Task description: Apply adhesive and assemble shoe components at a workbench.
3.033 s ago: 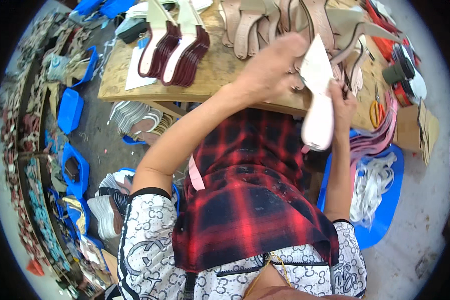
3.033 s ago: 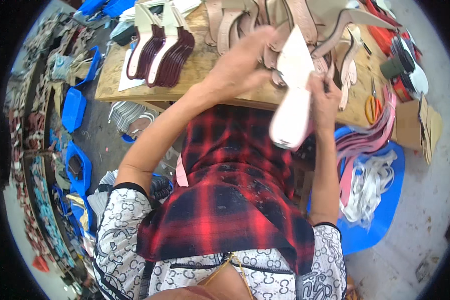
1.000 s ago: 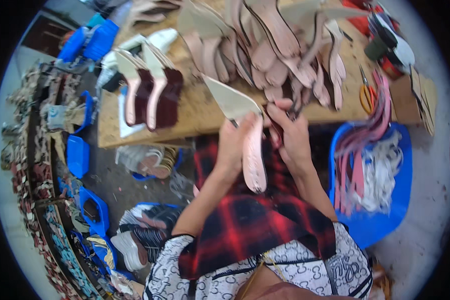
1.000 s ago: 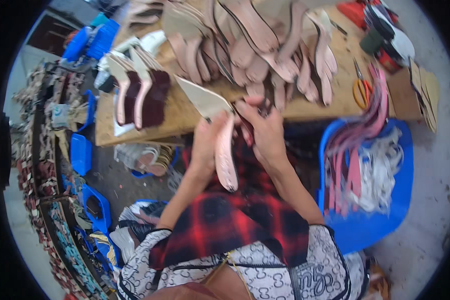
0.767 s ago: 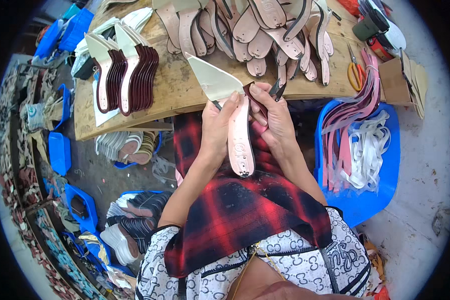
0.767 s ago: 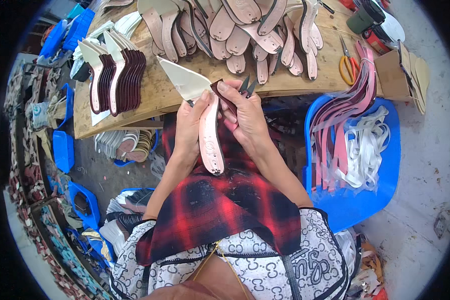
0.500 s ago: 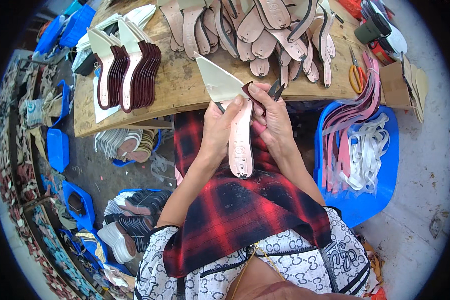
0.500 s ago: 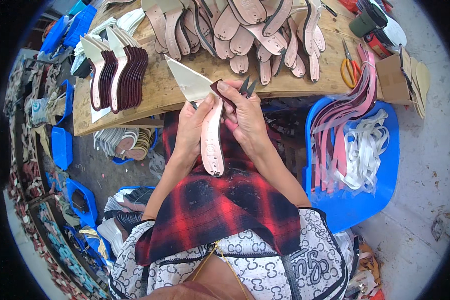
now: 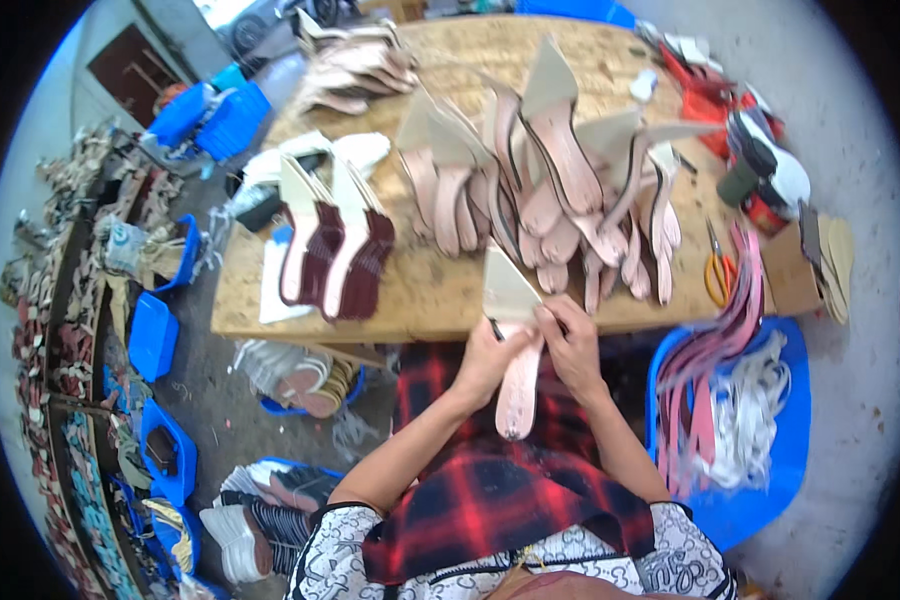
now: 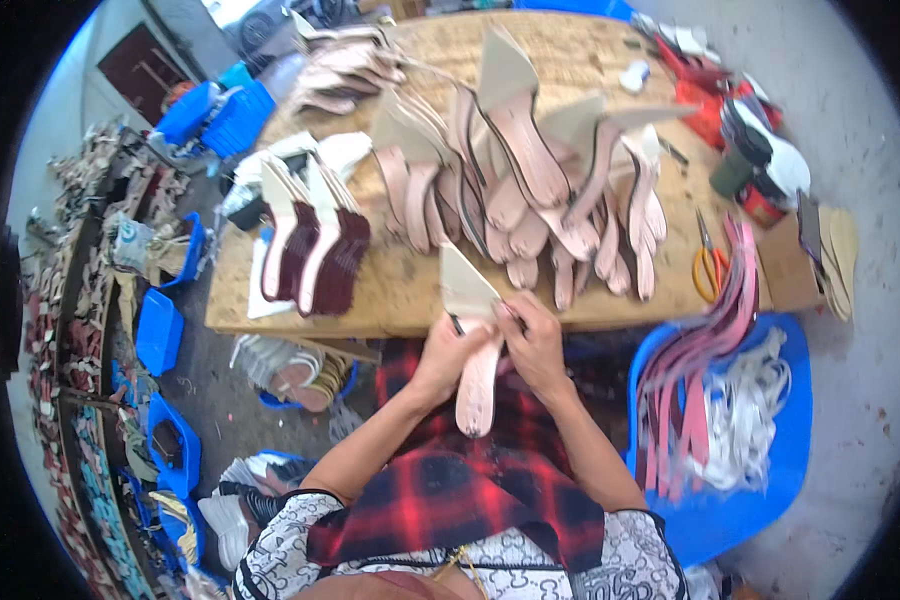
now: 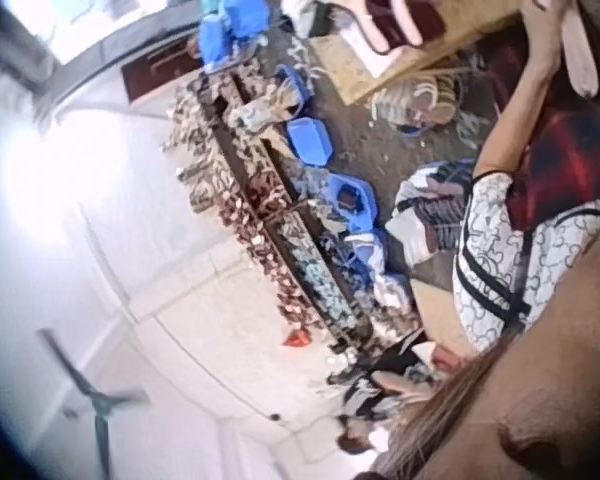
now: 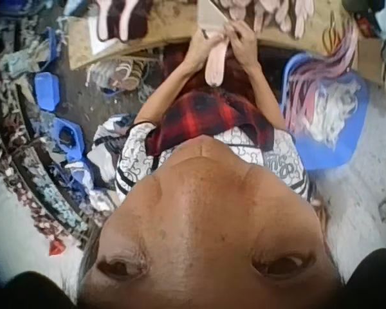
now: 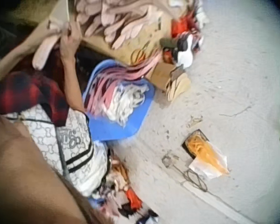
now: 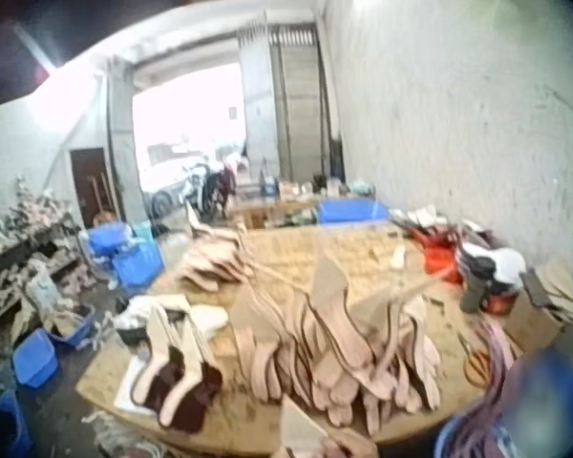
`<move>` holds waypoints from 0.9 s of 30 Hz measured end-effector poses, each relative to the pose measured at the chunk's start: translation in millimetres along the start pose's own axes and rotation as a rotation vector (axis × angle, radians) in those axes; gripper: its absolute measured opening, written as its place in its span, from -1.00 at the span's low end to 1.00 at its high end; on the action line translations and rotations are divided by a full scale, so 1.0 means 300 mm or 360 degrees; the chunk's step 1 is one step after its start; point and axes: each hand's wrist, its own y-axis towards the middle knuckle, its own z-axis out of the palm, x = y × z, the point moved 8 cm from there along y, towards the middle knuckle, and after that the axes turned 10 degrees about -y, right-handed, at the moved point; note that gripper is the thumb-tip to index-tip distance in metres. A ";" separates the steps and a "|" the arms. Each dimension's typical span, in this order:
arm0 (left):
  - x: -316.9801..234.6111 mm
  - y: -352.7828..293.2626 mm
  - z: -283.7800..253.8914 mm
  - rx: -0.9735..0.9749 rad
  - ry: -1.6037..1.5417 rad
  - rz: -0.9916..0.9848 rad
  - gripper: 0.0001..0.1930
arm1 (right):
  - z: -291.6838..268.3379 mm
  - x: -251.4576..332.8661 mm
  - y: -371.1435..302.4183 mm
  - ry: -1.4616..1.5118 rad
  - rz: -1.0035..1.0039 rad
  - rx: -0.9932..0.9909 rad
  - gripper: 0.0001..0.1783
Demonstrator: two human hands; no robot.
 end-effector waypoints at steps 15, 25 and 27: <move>-0.147 -0.093 0.142 0.1489 0.2265 -0.0176 -0.32 | -0.251 -0.255 -0.072 -0.0203 0.0756 0.0588 -0.74; -0.153 -0.145 0.099 0.0379 0.0319 -0.1134 -0.19 | 0.041 -0.007 -0.290 0.0873 0.1171 0.0735 -0.54; -0.173 -0.152 0.112 0.0363 0.0333 -0.1152 -0.25 | 0.027 0.013 -0.223 0.0983 0.1095 0.0417 -0.58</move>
